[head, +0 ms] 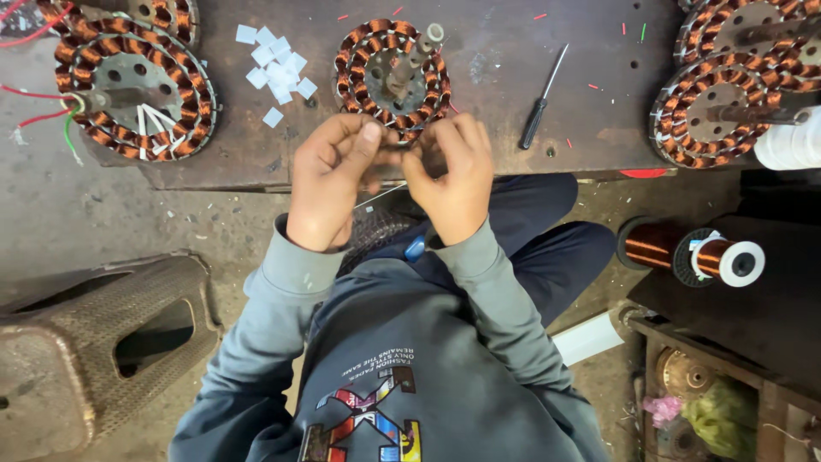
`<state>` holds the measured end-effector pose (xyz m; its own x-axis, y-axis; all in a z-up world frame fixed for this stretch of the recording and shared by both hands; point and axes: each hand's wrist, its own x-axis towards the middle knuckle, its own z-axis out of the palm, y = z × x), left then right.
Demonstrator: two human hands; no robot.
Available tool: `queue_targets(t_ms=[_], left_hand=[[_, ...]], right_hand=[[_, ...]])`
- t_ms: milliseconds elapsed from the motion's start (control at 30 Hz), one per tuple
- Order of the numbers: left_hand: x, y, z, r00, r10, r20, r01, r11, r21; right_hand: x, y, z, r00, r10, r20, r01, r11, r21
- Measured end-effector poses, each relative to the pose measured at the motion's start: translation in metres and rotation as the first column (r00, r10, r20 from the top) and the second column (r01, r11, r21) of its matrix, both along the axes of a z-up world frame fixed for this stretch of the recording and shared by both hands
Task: The person inserts small white insulating spacers into the slots of a copper-wound motor stator, then uses a metal tool to press them in place. They repeat this process for multiple slots, occasionally using scissors to trim wires.
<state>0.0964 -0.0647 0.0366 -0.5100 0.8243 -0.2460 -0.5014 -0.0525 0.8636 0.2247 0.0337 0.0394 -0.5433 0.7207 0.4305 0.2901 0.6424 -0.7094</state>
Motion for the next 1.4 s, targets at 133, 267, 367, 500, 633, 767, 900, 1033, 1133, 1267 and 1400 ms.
queue_targets(t_ms=[133, 267, 367, 500, 633, 767, 900, 1033, 1133, 1267, 1400], left_hand=[[-0.004, 0.003, -0.009, 0.997, 0.015, 0.08, -0.022, 0.995, 0.095], [-0.018, -0.01, -0.015, 0.999, 0.004, 0.05, -0.008, 0.996, 0.092], [-0.026, -0.02, -0.016, 0.999, 0.002, 0.05, -0.004, 0.999, 0.038], [-0.027, -0.026, -0.011, 0.999, -0.025, -0.026, 0.025, 0.999, -0.023], [-0.021, -0.029, -0.006, 0.999, -0.034, -0.002, 0.034, 0.995, -0.094], [-0.015, -0.03, -0.006, 0.999, -0.012, 0.037, 0.015, 0.996, -0.086], [-0.016, -0.027, -0.012, 0.994, -0.071, 0.081, 0.067, 0.996, 0.053], [-0.015, -0.024, -0.017, 0.992, -0.082, 0.093, 0.069, 0.989, 0.132], [-0.014, -0.02, -0.02, 0.997, -0.078, -0.01, 0.079, 0.985, 0.151], [-0.008, -0.023, -0.025, 0.989, -0.081, -0.122, 0.097, 0.986, 0.135], [-0.006, -0.023, -0.022, 0.992, -0.066, -0.11, 0.075, 0.994, 0.077]], right_hand=[[-0.002, -0.007, -0.004, 0.998, 0.016, -0.066, -0.021, 0.997, -0.076], [-0.007, -0.014, -0.01, 0.991, 0.009, -0.134, -0.04, 0.972, -0.231], [-0.012, -0.016, -0.012, 0.99, -0.002, -0.141, -0.034, 0.966, -0.254], [-0.017, -0.015, -0.012, 0.994, 0.003, -0.111, -0.029, 0.972, -0.235], [-0.02, -0.019, -0.011, 0.995, 0.007, -0.103, -0.029, 0.977, -0.213], [-0.017, -0.025, -0.009, 0.996, 0.029, -0.085, -0.046, 0.976, -0.212], [-0.015, -0.029, -0.004, 0.996, 0.053, -0.069, -0.071, 0.956, -0.285], [-0.014, -0.024, 0.009, 0.998, 0.046, -0.049, -0.056, 0.971, -0.233], [-0.012, -0.019, 0.025, 0.996, -0.01, -0.094, -0.014, 0.966, -0.257], [-0.013, -0.013, 0.035, 0.992, 0.102, -0.077, -0.111, 0.986, -0.127], [-0.021, -0.007, 0.032, 0.983, 0.179, -0.03, -0.181, 0.969, -0.17]])
